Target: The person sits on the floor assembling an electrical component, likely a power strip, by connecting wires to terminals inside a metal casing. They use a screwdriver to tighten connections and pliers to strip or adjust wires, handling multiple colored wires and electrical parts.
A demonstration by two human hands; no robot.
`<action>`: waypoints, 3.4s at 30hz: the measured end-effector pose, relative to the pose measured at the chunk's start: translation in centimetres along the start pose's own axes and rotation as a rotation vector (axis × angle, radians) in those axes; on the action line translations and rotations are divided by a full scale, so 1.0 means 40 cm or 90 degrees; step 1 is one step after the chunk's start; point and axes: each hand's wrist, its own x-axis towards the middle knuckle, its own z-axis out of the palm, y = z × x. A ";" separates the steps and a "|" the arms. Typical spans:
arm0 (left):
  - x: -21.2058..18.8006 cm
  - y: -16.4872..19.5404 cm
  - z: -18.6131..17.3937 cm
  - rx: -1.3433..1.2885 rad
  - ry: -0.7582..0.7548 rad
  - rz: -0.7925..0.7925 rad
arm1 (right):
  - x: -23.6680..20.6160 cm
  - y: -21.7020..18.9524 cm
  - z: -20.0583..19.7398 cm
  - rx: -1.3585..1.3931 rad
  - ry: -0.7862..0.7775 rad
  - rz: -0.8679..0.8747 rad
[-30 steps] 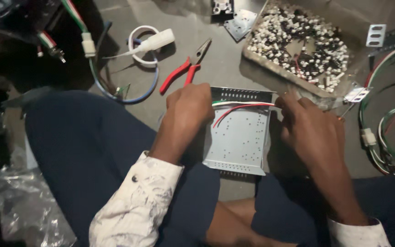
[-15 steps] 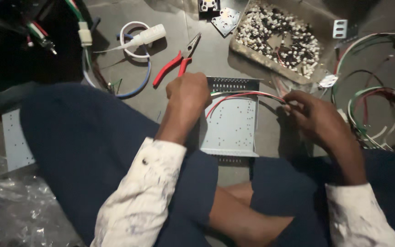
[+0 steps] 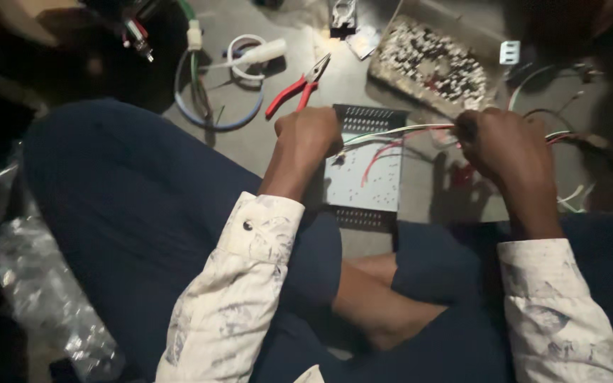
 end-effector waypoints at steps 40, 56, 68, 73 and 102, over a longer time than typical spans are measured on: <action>0.084 0.027 0.166 -0.160 0.195 0.157 | 0.091 -0.022 0.237 0.416 0.096 -0.111; 0.139 0.013 0.130 -0.340 0.017 0.095 | 0.147 0.000 0.315 0.572 -0.001 0.041; 0.077 -0.014 0.077 -0.394 0.031 -0.022 | 0.107 -0.028 0.262 0.506 0.016 0.033; 0.051 -0.022 0.051 -0.348 0.053 -0.083 | 0.089 -0.059 0.239 0.509 0.034 0.053; 0.017 0.090 0.153 0.135 0.502 0.378 | 0.084 -0.052 0.236 0.422 0.109 -0.085</action>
